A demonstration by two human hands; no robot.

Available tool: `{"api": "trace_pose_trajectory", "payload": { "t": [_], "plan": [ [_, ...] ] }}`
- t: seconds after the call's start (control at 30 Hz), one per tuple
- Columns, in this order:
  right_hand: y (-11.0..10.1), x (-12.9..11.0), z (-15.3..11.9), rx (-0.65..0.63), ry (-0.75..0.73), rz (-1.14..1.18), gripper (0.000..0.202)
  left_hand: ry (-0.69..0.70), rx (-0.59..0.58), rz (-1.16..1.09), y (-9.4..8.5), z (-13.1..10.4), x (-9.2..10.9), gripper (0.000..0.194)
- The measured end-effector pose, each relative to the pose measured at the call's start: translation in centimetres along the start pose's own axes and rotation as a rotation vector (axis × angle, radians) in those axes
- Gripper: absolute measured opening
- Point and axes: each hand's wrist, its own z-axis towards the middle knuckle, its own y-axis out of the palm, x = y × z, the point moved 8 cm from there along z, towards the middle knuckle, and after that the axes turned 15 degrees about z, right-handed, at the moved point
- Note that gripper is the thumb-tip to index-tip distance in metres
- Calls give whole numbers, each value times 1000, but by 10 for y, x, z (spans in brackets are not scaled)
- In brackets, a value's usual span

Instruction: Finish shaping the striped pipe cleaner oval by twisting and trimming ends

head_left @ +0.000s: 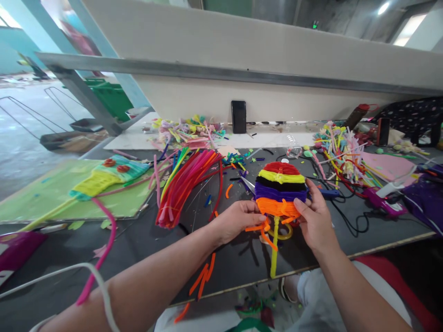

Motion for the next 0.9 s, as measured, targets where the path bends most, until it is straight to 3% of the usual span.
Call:
{"api": "trace_pose_trajectory", "payload": {
  "t": [0.27,0.47,0.67,0.9],
  "plan": [
    [0,5,0,-6,71,18,68,-52,134,-53,-11,0,-5,25],
    [-5,13,2,7,139,41,69,-45,22,-36,-5,1,-9,25],
    [-6,15,4,12,170,36,68,36,-30,-16,7,-2,0,27],
    [-2,15,9,-37,195,-33,65,114,33,-23,8,-2,6,25]
  ]
}}
